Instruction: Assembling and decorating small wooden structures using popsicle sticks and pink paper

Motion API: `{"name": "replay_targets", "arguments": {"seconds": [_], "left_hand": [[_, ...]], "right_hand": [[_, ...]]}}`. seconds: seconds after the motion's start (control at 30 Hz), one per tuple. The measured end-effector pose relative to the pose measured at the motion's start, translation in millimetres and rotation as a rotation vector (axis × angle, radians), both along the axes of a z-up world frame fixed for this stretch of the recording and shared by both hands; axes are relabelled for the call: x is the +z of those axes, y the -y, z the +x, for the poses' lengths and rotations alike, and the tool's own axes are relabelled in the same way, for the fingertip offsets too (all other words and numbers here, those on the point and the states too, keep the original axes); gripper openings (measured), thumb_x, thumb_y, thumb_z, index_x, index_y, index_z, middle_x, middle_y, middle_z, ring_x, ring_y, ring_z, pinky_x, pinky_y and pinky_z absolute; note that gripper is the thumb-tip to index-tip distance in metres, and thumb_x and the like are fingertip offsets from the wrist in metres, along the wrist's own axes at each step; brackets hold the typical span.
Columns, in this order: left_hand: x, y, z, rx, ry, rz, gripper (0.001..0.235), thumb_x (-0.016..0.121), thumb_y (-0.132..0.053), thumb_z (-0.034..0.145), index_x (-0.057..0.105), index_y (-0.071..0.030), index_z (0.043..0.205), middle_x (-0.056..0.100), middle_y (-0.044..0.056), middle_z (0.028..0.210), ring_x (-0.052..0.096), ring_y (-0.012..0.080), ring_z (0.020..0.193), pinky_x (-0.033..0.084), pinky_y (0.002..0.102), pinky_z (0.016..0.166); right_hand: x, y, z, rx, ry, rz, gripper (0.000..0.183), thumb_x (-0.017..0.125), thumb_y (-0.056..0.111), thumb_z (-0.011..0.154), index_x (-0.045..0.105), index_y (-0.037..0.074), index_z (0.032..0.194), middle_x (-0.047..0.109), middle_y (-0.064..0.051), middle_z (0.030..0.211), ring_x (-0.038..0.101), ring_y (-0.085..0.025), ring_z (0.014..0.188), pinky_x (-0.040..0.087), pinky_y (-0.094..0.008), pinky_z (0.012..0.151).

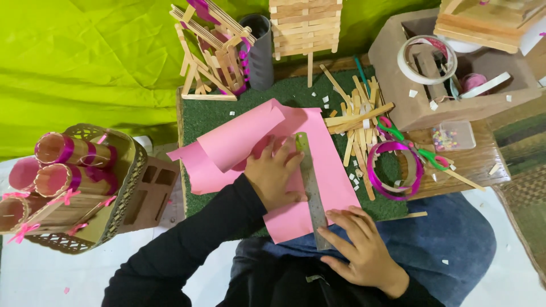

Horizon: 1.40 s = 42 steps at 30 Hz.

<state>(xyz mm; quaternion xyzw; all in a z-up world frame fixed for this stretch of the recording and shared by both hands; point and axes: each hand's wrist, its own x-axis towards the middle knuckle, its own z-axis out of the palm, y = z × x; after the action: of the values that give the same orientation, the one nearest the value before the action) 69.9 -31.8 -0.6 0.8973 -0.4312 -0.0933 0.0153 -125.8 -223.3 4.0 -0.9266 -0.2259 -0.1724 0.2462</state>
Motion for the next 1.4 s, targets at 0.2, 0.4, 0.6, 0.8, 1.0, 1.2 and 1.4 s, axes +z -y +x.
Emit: {"name": "replay_targets", "arguments": {"seconds": [0.2, 0.4, 0.6, 0.8, 1.0, 1.2, 1.4], "left_hand": [[2, 3, 1, 0.066, 0.002, -0.029, 0.108, 0.075, -0.082, 0.069, 0.042, -0.018, 0.15, 0.021, 0.01, 0.167, 0.029, 0.0493, 0.145, 0.044, 0.076, 0.089], [9, 7, 13, 0.073, 0.012, -0.022, 0.117, 0.076, -0.081, 0.071, 0.037, -0.008, 0.153, 0.032, 0.018, 0.158, 0.042, 0.05, 0.13, 0.052, 0.067, 0.078], [12, 13, 20, 0.032, 0.049, -0.034, 0.112, 0.074, -0.08, 0.073, 0.046, 0.003, 0.144, 0.038, 0.025, 0.153, 0.054, 0.0508, 0.113, 0.059, 0.059, 0.065], [9, 14, 26, 0.027, 0.082, -0.015, 0.114, 0.07, -0.082, 0.076, 0.044, 0.004, 0.146, 0.045, 0.023, 0.147, 0.053, 0.0463, 0.117, 0.059, 0.056, 0.066], [2, 10, 29, 0.083, 0.103, -0.066, 0.111, 0.073, -0.082, 0.071, 0.047, -0.004, 0.145, 0.048, 0.014, 0.147, 0.051, 0.0388, 0.122, 0.053, 0.06, 0.077], [-1, 6, 27, 0.071, 0.107, -0.064, 0.114, 0.068, -0.086, 0.073, 0.046, -0.004, 0.147, 0.048, 0.015, 0.148, 0.053, 0.0393, 0.115, 0.053, 0.061, 0.075], [8, 0, 18, 0.054, 0.104, -0.087, 0.112, 0.075, -0.083, 0.069, 0.05, -0.001, 0.143, 0.054, 0.016, 0.139, 0.057, 0.0376, 0.106, 0.057, 0.052, 0.065]], "right_hand": [[-8, -2, 1, -0.086, 0.028, 0.005, 0.046, 0.079, 0.029, 0.079, 0.07, 0.011, 0.12, 0.061, -0.011, 0.137, 0.059, -0.028, 0.118, 0.043, -0.046, 0.109], [-4, -5, 8, -0.12, 0.05, -0.027, 0.043, 0.074, 0.019, 0.079, 0.07, 0.014, 0.121, 0.064, -0.006, 0.132, 0.06, -0.024, 0.111, 0.043, -0.043, 0.102], [-4, -10, 12, -0.143, 0.065, -0.003, 0.037, 0.075, 0.019, 0.079, 0.073, 0.015, 0.116, 0.066, -0.004, 0.128, 0.061, -0.021, 0.106, 0.043, -0.041, 0.099], [-8, -12, 12, -0.148, 0.049, 0.004, 0.038, 0.073, 0.019, 0.082, 0.073, 0.016, 0.12, 0.065, -0.003, 0.137, 0.06, -0.019, 0.106, 0.041, -0.041, 0.101], [-9, -11, 14, -0.162, 0.046, -0.015, 0.041, 0.073, 0.02, 0.082, 0.07, 0.012, 0.123, 0.064, -0.005, 0.14, 0.061, -0.019, 0.106, 0.042, -0.039, 0.1], [-10, -11, 8, -0.175, 0.007, 0.031, 0.048, 0.077, 0.022, 0.078, 0.068, 0.009, 0.124, 0.064, -0.008, 0.139, 0.062, -0.023, 0.114, 0.044, -0.038, 0.101], [-9, -23, -1, -0.071, -0.009, 0.099, 0.048, 0.077, 0.014, 0.078, 0.066, 0.002, 0.123, 0.064, -0.016, 0.137, 0.066, -0.026, 0.109, 0.051, -0.037, 0.096]]}}
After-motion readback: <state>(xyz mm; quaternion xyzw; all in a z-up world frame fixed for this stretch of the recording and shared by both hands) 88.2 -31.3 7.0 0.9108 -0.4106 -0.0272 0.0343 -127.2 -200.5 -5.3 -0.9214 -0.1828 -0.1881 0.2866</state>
